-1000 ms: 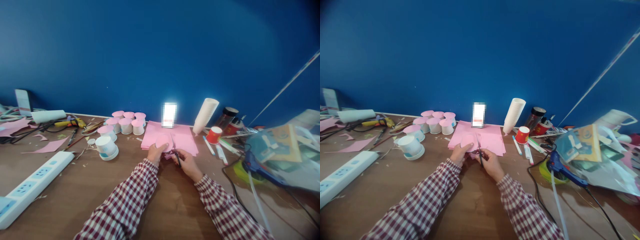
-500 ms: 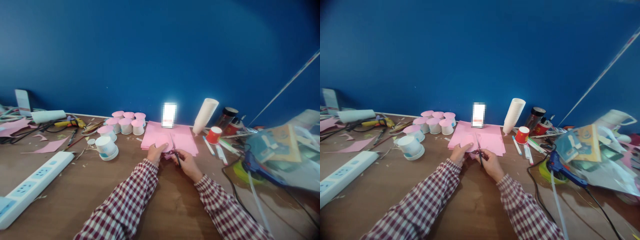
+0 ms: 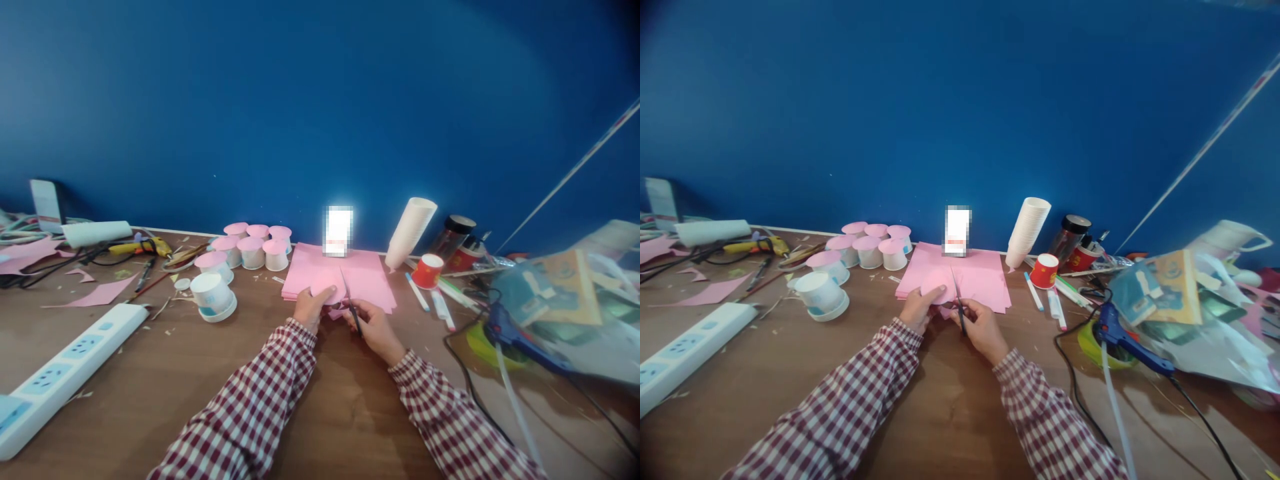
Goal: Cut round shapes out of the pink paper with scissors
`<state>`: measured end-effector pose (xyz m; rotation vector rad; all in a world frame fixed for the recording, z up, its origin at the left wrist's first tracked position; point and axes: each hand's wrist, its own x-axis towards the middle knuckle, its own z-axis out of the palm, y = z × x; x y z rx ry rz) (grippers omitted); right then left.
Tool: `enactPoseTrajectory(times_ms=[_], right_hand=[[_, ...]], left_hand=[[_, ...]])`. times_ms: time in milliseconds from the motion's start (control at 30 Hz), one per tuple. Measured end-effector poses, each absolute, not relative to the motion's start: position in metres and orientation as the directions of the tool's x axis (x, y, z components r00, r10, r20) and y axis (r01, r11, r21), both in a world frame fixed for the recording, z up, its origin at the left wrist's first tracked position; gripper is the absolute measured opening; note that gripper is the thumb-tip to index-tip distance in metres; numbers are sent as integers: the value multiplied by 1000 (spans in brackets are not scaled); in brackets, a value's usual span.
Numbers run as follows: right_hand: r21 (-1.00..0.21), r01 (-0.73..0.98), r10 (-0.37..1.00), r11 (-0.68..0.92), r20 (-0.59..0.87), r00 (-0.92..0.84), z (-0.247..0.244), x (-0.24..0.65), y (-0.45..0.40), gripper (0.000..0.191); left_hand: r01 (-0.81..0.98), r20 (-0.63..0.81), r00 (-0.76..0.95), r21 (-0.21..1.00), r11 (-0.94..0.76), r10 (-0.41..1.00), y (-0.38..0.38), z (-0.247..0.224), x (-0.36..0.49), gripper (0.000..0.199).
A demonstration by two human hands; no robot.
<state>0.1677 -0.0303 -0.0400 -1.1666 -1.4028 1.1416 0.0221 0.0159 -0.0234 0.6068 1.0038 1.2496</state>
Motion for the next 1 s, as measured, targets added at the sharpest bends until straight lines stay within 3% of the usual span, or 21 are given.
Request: enactPoseTrajectory(times_ms=[1000], right_hand=[[-986, 115, 989, 121, 111, -94, -39, 167, -31, 45]], left_hand=[[-496, -289, 23, 828, 261, 957, 15, -22, 22, 39]])
